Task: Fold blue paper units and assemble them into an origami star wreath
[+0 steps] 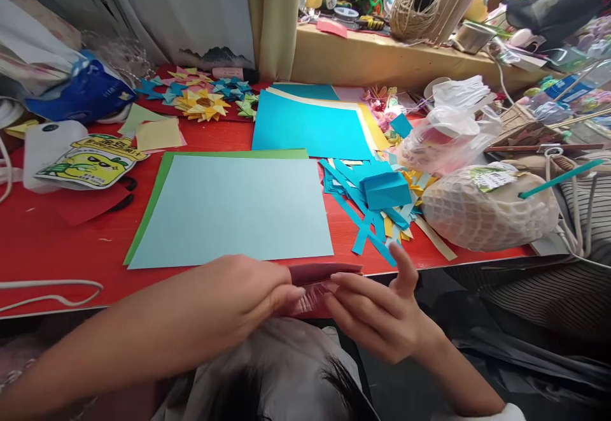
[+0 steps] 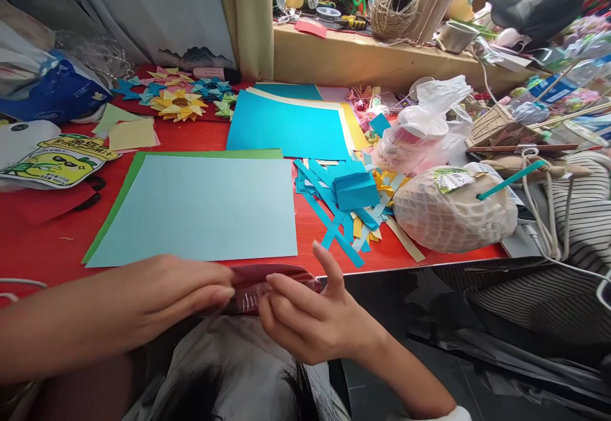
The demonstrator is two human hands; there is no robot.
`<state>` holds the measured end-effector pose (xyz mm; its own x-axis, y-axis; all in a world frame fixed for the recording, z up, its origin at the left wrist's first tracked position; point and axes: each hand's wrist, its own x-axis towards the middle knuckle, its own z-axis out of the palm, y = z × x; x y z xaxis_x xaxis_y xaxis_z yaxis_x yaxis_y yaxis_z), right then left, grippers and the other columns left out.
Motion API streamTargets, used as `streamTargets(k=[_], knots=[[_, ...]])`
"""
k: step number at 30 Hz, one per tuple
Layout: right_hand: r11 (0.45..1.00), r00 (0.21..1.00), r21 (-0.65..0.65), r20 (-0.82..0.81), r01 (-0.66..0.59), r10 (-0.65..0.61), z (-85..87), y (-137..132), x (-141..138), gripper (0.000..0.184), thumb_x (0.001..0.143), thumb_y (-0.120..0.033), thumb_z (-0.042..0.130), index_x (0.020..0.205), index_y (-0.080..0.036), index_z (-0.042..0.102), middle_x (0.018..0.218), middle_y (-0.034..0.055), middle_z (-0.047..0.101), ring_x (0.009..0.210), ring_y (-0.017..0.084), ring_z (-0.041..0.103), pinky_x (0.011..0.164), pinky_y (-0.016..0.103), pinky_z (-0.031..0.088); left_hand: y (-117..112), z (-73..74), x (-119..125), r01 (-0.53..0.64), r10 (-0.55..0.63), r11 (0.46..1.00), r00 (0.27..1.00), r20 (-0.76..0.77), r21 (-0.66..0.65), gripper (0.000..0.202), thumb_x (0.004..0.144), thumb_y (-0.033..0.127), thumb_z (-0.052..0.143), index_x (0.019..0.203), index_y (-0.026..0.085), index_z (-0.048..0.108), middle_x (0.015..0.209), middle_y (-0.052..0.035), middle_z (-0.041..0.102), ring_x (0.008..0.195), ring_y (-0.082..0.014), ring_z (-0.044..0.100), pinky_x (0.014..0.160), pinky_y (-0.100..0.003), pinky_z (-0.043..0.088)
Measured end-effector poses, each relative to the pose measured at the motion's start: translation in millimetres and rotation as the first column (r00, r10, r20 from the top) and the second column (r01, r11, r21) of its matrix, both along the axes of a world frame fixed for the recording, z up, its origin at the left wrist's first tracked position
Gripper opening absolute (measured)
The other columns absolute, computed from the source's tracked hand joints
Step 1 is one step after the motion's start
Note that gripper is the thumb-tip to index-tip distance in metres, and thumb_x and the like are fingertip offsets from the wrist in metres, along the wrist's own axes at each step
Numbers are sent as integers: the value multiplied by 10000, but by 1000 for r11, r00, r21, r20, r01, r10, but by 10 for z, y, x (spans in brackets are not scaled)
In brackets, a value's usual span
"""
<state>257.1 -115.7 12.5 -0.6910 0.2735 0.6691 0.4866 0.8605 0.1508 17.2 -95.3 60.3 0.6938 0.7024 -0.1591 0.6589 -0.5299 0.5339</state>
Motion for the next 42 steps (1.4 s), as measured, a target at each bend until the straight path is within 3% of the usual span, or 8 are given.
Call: streamTargets(k=[3, 6, 9, 14, 23, 30, 36, 42], knots=[[997, 997, -46, -44, -60, 58, -114, -12, 32, 214, 850, -47, 494, 755, -139, 663, 660, -20, 641, 847, 131, 649, 1096, 412, 379, 7, -222, 21, -89, 88, 971, 996, -15, -224, 291, 967, 208, 325, 840, 229, 586, 687, 59, 649, 525, -81, 557, 488, -169, 373], [992, 994, -70, -42, -106, 103, -195, -53, 65, 144, 807, -39, 562, 849, -95, 688, 679, -3, 673, 794, 134, 673, 1012, 339, 460, -13, -364, 31, -147, 145, 948, 989, -26, -283, 259, 968, 232, 339, 944, 241, 597, 766, 46, 672, 589, -89, 595, 505, -178, 374], [988, 992, -94, -49, -124, 120, -261, -120, 94, 112, 770, -44, 613, 825, -99, 695, 724, 5, 704, 831, 150, 683, 940, 333, 494, -42, -427, 78, -130, 128, 972, 992, -23, -196, 201, 945, 262, 429, 1025, 234, 612, 907, 1, 693, 726, -123, 644, 572, -195, 409], [996, 993, -57, -104, -67, 61, -387, -276, 121, 185, 820, -67, 568, 724, -161, 695, 788, -9, 734, 913, 148, 677, 871, 353, 446, -147, -475, 170, -35, 35, 999, 997, -72, 8, 178, 923, 218, 482, 1047, 206, 609, 896, -25, 676, 754, -159, 641, 601, -224, 421], [996, 981, -73, -188, 43, -56, -529, -403, 65, 160, 851, -86, 603, 798, -159, 735, 646, -35, 672, 754, 79, 647, 762, 322, 381, -290, -618, 194, 101, -66, 947, 990, -122, 306, 308, 876, 11, 387, 1060, 158, 584, 880, -48, 644, 790, -160, 608, 573, -211, 420], [998, 983, -54, -177, 34, -43, -588, -424, 97, 130, 826, -78, 628, 808, -144, 738, 697, -15, 665, 803, 94, 636, 770, 331, 369, -371, -694, 198, 104, -63, 944, 988, -139, 312, 256, 899, 48, 397, 1048, 147, 580, 788, -36, 636, 658, -150, 607, 541, -213, 429], [998, 979, -49, -197, 49, -57, -606, -455, 87, 86, 776, -76, 689, 769, -149, 734, 705, -18, 671, 778, 96, 639, 766, 321, 376, -427, -790, 230, 99, -59, 908, 992, -110, 406, 299, 852, -10, 392, 1045, 136, 566, 812, -56, 652, 742, -178, 631, 652, -253, 485], [997, 975, -64, -211, 53, -66, -629, -488, 89, 85, 776, -86, 693, 740, -157, 725, 683, -27, 671, 753, 95, 643, 773, 333, 394, -400, -807, 181, 75, -53, 923, 996, -69, 378, 336, 813, -31, 379, 1047, 142, 548, 803, -43, 651, 679, -158, 625, 550, -221, 448]])
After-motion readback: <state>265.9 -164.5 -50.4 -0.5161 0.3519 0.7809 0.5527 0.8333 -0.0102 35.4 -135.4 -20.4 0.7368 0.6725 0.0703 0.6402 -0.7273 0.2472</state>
